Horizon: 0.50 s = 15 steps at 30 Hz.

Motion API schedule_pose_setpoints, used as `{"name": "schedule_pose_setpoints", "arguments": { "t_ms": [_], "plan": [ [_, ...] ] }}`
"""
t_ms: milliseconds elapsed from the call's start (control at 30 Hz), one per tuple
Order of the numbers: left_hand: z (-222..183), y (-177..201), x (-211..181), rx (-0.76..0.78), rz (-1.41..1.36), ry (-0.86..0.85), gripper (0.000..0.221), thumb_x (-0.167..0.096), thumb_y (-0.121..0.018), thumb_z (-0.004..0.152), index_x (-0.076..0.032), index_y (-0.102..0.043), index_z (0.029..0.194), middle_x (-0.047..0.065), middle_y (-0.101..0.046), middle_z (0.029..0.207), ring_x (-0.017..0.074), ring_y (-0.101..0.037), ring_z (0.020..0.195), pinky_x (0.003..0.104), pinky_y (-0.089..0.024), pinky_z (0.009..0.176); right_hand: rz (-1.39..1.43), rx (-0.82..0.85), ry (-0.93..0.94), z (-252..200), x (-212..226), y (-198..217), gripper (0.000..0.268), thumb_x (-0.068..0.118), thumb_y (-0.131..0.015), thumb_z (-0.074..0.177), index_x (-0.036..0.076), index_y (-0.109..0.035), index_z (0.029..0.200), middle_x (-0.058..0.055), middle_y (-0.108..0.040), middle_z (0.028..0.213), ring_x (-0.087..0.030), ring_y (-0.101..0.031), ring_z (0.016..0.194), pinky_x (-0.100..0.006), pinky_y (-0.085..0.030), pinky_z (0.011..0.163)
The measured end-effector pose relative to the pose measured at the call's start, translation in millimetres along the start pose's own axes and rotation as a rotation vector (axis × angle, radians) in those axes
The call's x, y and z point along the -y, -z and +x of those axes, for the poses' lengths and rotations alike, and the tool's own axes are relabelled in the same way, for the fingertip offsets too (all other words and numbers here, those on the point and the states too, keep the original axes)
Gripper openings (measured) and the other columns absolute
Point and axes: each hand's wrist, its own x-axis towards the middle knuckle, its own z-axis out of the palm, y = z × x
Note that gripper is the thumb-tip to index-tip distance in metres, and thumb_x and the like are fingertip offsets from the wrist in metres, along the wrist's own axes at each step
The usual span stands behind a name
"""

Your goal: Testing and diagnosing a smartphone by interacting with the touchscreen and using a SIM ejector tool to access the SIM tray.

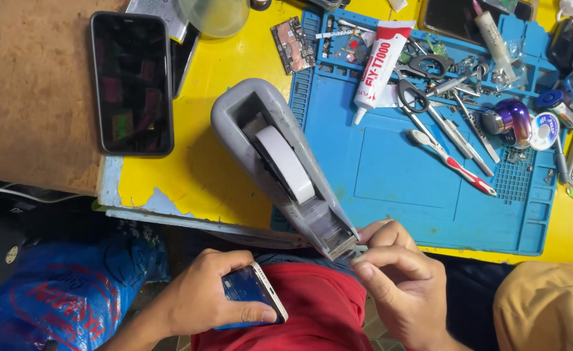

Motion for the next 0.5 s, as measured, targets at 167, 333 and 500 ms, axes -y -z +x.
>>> {"name": "schedule_pose_setpoints", "arguments": {
  "t_ms": [167, 333, 500],
  "plan": [
    [1, -3, 2, -0.002, 0.013, 0.005, 0.057, -0.049, -0.105, 0.064, -0.016, -0.059, 0.066, -0.006, -0.051, 0.056, 0.0068, -0.042, 0.058, 0.03, -0.041, 0.051, 0.036, -0.038, -0.014, -5, -3, -3, 0.005, 0.017, -0.075, 0.089, 0.012, -0.076, 0.09, -0.001, -0.055, 0.083, -0.024, -0.057, 0.094, -0.042, -0.052, 0.101],
    [2, -2, -4, 0.021, 0.012, 0.029, 0.054, -0.052, -0.102, 0.063, -0.016, -0.062, 0.066, -0.006, -0.053, 0.057, 0.0067, -0.045, 0.058, 0.03, -0.042, 0.052, 0.107, -0.06, -0.042, -8, -13, -5, 0.004, 0.011, -0.075, 0.088, 0.009, -0.077, 0.091, -0.009, -0.058, 0.109, -0.028, -0.06, 0.115, -0.045, -0.051, 0.107],
    [4, -3, -6, 0.037, -0.008, -0.019, 0.051, -0.05, -0.101, 0.064, -0.017, -0.062, 0.067, -0.007, -0.052, 0.058, 0.0062, -0.044, 0.06, 0.03, -0.041, 0.053, -0.063, -0.094, 0.111, -9, -40, -9, 0.01, 0.016, -0.071, 0.093, 0.006, -0.073, 0.095, -0.017, -0.062, 0.117, -0.027, -0.062, 0.114, -0.04, -0.054, 0.099]
  ]
}}
